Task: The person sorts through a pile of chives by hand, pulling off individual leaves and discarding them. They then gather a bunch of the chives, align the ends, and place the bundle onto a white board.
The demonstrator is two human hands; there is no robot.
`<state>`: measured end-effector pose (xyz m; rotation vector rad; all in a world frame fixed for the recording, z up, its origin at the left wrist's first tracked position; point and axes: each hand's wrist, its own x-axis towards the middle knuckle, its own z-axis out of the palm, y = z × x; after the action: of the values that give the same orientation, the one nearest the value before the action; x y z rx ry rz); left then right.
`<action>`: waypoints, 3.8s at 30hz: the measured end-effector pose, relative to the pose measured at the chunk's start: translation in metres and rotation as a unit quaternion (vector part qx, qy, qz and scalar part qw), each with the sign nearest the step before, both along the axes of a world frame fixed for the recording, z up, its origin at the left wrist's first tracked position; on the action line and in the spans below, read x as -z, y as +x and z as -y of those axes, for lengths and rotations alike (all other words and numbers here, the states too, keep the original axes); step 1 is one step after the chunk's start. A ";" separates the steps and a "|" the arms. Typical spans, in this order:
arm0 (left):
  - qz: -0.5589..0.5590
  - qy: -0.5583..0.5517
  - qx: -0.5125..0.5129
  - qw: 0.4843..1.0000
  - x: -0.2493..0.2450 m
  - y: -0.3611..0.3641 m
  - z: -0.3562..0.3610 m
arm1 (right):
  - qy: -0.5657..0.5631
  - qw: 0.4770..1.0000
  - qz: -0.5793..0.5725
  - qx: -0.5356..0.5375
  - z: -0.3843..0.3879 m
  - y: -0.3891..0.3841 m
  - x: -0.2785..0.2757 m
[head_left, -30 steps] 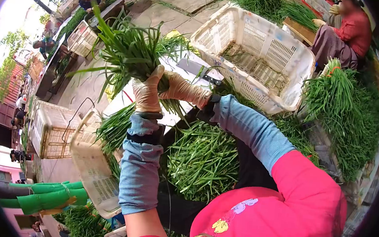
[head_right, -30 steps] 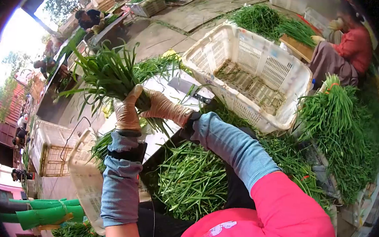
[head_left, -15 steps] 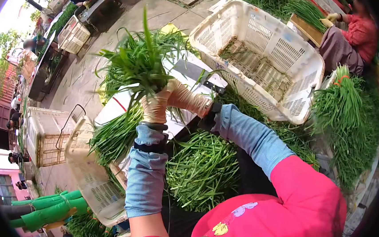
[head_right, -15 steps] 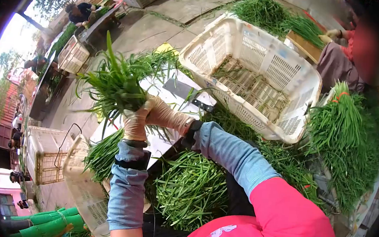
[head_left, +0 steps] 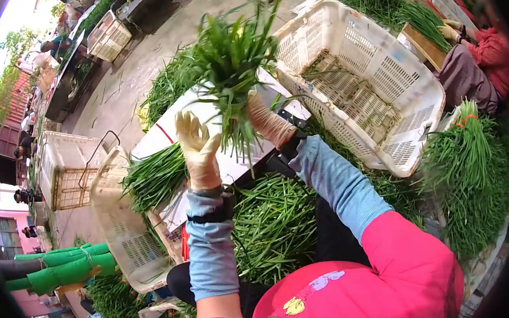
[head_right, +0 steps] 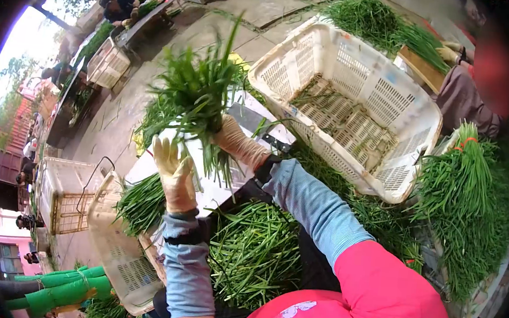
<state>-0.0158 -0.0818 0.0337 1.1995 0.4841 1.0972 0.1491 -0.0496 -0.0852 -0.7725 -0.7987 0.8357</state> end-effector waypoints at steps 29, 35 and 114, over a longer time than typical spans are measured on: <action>-0.095 -0.266 -0.018 0.959 0.026 -0.039 0.133 | -0.028 0.968 -0.246 -0.045 0.122 0.020 -0.131; -0.003 -0.321 -0.041 0.946 0.092 -0.054 0.098 | 0.012 0.951 -0.298 -0.081 0.125 0.012 -0.135; -0.013 -0.526 0.161 0.835 0.183 -0.047 0.062 | -0.379 0.900 -0.103 -0.188 0.166 -0.032 0.025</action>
<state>-0.0624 -0.1436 -0.1489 0.2805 0.7380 0.3697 0.1173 -0.2159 -0.1102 -1.2045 -0.4157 1.5987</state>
